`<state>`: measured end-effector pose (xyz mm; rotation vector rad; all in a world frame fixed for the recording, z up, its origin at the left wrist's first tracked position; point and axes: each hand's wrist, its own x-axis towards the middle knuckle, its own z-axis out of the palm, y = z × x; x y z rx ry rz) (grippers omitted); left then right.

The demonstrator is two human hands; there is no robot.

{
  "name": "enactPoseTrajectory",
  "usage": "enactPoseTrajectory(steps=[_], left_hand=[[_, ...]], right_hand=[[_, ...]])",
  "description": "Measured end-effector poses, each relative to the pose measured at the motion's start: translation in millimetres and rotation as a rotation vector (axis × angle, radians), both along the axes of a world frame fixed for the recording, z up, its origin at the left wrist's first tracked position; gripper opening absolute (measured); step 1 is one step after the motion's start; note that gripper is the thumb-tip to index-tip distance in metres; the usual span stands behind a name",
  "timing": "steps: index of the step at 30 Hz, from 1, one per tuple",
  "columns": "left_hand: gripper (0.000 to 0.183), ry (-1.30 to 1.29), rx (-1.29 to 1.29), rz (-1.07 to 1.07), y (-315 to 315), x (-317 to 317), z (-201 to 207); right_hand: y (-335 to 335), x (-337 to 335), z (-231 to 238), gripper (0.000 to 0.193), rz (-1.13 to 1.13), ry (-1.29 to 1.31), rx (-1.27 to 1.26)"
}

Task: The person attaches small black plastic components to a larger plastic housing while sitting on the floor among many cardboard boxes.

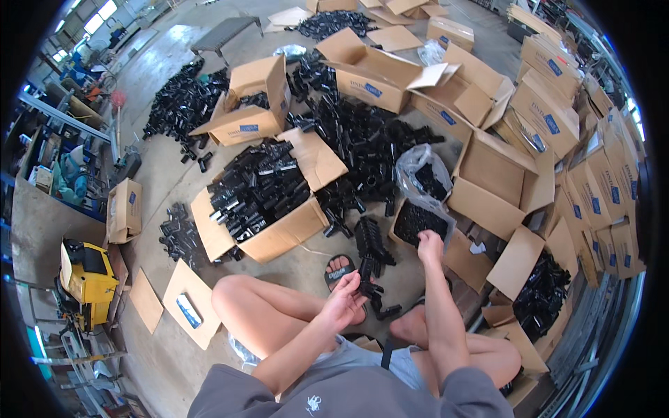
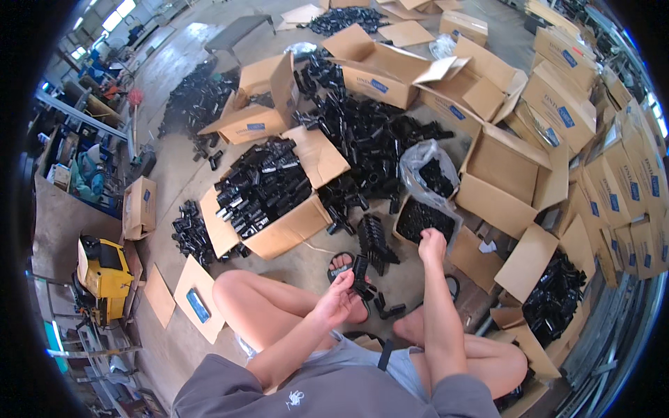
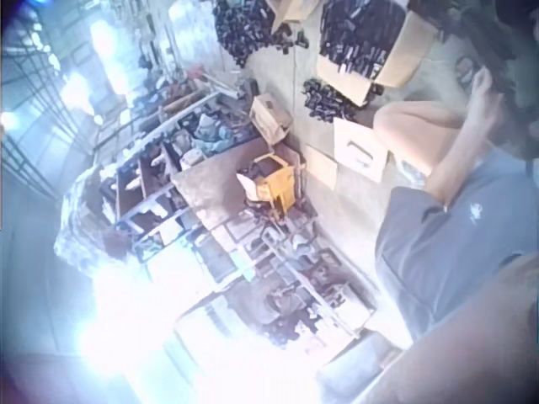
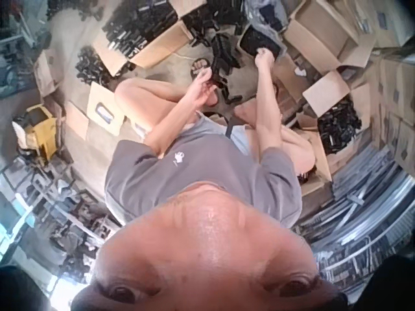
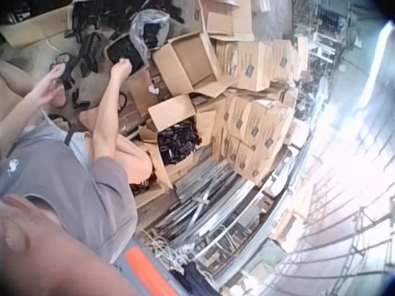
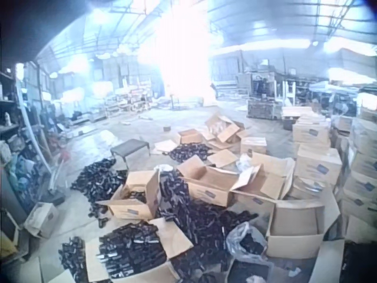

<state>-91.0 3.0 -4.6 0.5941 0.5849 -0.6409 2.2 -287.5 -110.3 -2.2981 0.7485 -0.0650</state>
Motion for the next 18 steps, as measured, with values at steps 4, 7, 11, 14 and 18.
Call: enactPoseTrajectory(steps=[4, 7, 11, 14, 18], left_hand=[[0.024, -0.117, 0.067, 0.049, -2.1, 14.9, 4.5], [0.024, -0.27, 0.162, 0.05, -12.2, 19.5, -1.8], [0.028, -0.26, 0.224, -0.012, -31.6, 25.6, 23.8], [0.027, -0.351, 0.227, 0.023, -40.3, 24.0, 28.6], [0.027, -0.406, 0.274, 0.014, -44.7, 18.6, 34.8]], right_hand=[[25.0, -36.0, 52.8, 0.019, 0.012, -0.184, 0.503], [52.8, -68.8, 107.4, 0.019, 0.048, -0.314, 0.784], [81.3, -90.7, 162.1, 0.02, 0.022, -0.266, 0.755], [86.6, -97.1, 170.8, 0.02, 0.07, -0.274, 0.651], [88.8, -100.0, 166.5, 0.02, 0.08, -0.249, 0.684]])
